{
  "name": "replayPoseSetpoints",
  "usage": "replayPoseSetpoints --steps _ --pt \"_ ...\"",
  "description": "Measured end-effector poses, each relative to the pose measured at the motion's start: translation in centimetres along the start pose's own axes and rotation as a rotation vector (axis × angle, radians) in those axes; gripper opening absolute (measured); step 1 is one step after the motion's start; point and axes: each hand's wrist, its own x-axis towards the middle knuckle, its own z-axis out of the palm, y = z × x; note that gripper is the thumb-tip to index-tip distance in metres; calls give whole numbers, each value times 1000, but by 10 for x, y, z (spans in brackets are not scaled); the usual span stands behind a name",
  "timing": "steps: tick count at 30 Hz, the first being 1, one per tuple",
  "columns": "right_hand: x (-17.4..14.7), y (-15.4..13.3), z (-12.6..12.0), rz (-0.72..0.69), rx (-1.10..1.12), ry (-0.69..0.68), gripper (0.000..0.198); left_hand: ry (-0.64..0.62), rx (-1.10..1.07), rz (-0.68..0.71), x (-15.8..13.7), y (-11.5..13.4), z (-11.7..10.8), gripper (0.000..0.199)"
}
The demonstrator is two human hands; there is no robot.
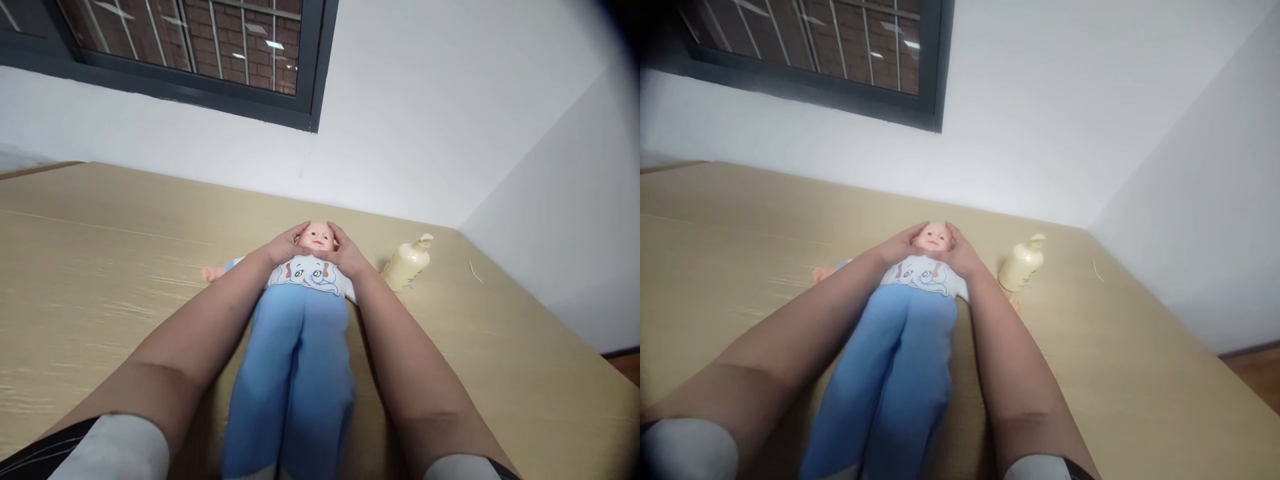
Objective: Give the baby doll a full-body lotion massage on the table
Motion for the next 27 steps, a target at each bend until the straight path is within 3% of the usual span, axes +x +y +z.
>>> replayPoseSetpoints --steps 11,15,23,27 --pt "1 -2 1 -32 -43 40 106 136 137 39 -7 -4 -1 95" --pt "2 -1 -1 -60 -11 43 99 121 133 41 -9 0 0 92" --pt "0 2 -8 40 322 -142 99 56 -153 -46 -7 0 -5 100" --pt "-4 -1 -10 39 376 -192 94 36 -311 -96 -11 4 -4 90"
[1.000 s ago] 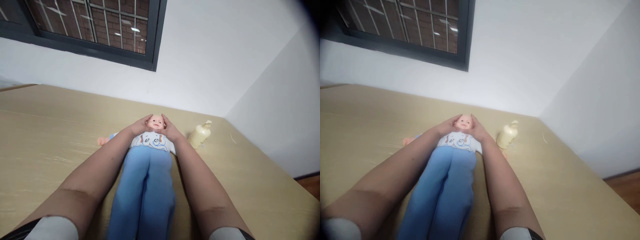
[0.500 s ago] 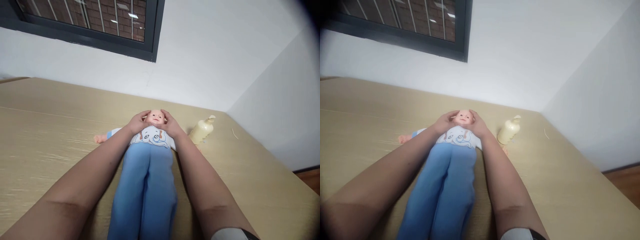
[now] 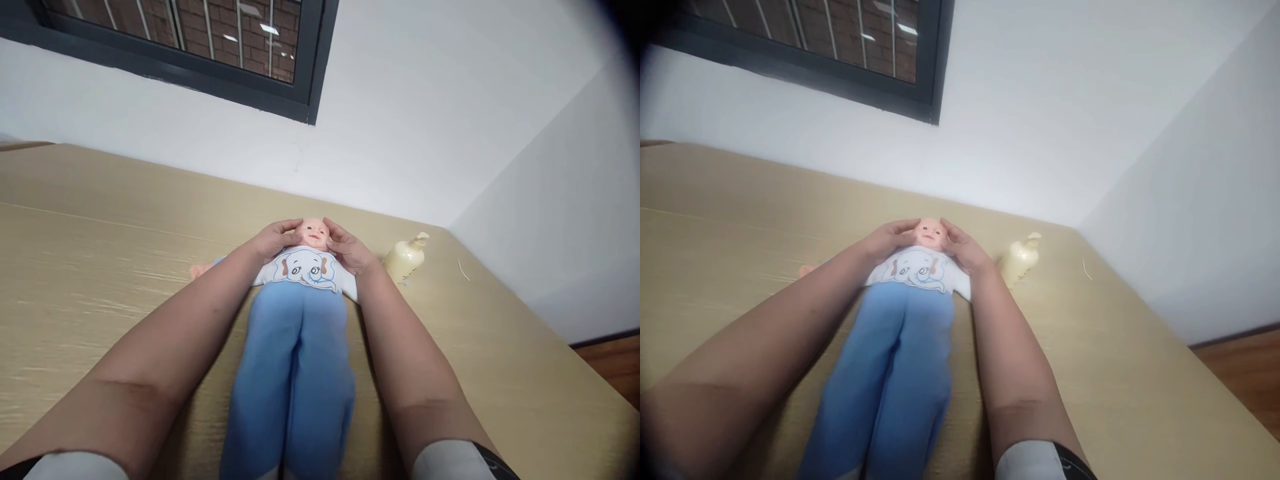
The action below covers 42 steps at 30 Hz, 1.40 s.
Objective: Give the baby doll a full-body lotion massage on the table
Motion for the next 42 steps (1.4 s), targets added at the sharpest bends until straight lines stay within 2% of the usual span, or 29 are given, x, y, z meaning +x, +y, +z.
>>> replayPoseSetpoints --steps 3,8,15,19,25,29,31,36,42 --pt "-1 -2 4 19 -62 35 97 -17 58 38 0 1 1 86" --pt "2 -4 13 50 -240 115 111 59 436 126 3 -1 3 97" --pt "10 -5 16 -20 -432 317 100 191 739 224 5 5 3 75" --pt "12 -3 11 -33 -401 282 92 185 684 232 6 6 1 72" --pt "11 7 -4 -55 -225 178 80 99 330 137 7 -2 -8 94" --pt "13 10 -5 -56 -232 194 77 124 142 108 8 -3 -8 83" --pt "14 8 -1 -48 -269 187 81 129 183 118 7 -1 -5 83" --pt "16 5 10 -34 -326 187 101 114 468 129 3 4 0 100" --pt "18 6 8 -58 -403 207 104 113 569 184 2 4 0 89"
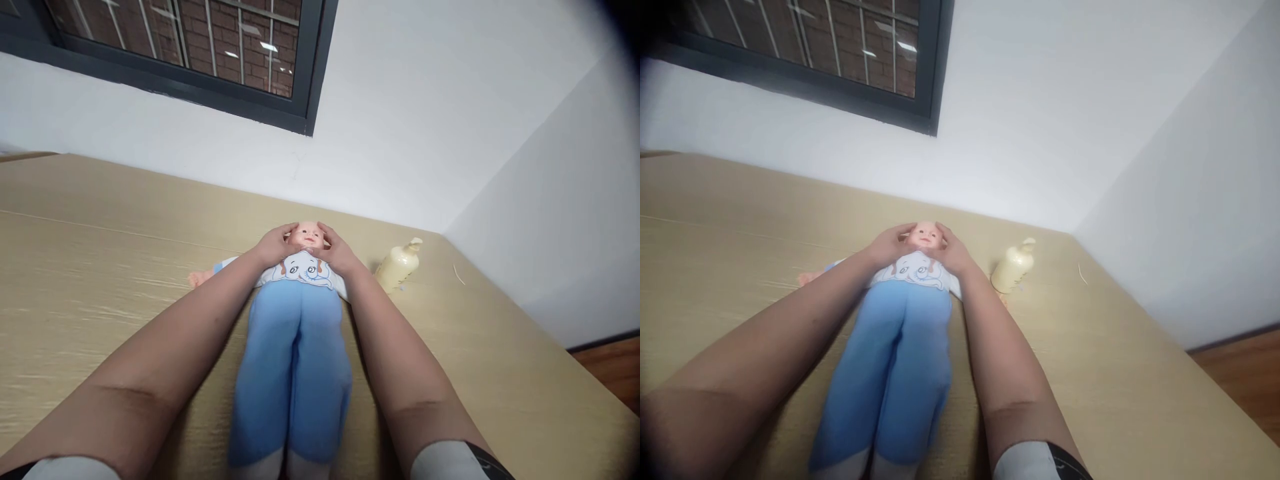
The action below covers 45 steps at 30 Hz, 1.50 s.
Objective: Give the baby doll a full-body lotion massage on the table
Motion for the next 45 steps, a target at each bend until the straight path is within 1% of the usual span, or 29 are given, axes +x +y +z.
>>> replayPoseSetpoints --steps 3,6,10,12,14,16,19,22,24,27,30,33,39,45 --pt "-1 0 -3 -3 -1 17 102 46 34 14 -2 4 0 88" --pt "-4 0 -7 16 73 -5 96 55 -2 -9 -5 7 -1 87" --pt "-6 2 -11 48 256 -62 83 12 -153 -56 -5 4 -1 89" --pt "-6 4 -12 54 329 -69 76 26 -245 -65 -3 0 0 86" --pt "-4 5 -11 66 347 -48 72 58 -313 -58 0 -3 1 80" --pt "-2 6 -10 64 317 -10 68 69 -302 -46 1 -3 1 77" --pt "-2 4 -7 5 220 27 68 43 -153 -51 1 -2 0 84" --pt "-4 -2 -2 -4 88 45 84 26 -30 -58 0 -2 0 94" --pt "-4 -6 0 11 0 64 93 32 26 -39 1 -3 0 93" --pt "-2 -7 3 12 -89 94 94 41 97 4 2 -4 0 85" --pt "1 -3 2 13 -131 103 96 49 159 18 3 -5 0 80" --pt "4 2 0 -16 -181 101 96 51 189 27 3 -6 -1 80" --pt "5 2 -4 -20 -234 34 100 16 174 52 1 -4 -3 79" --pt "4 0 -4 -4 -210 38 103 64 234 42 1 -3 -1 78"
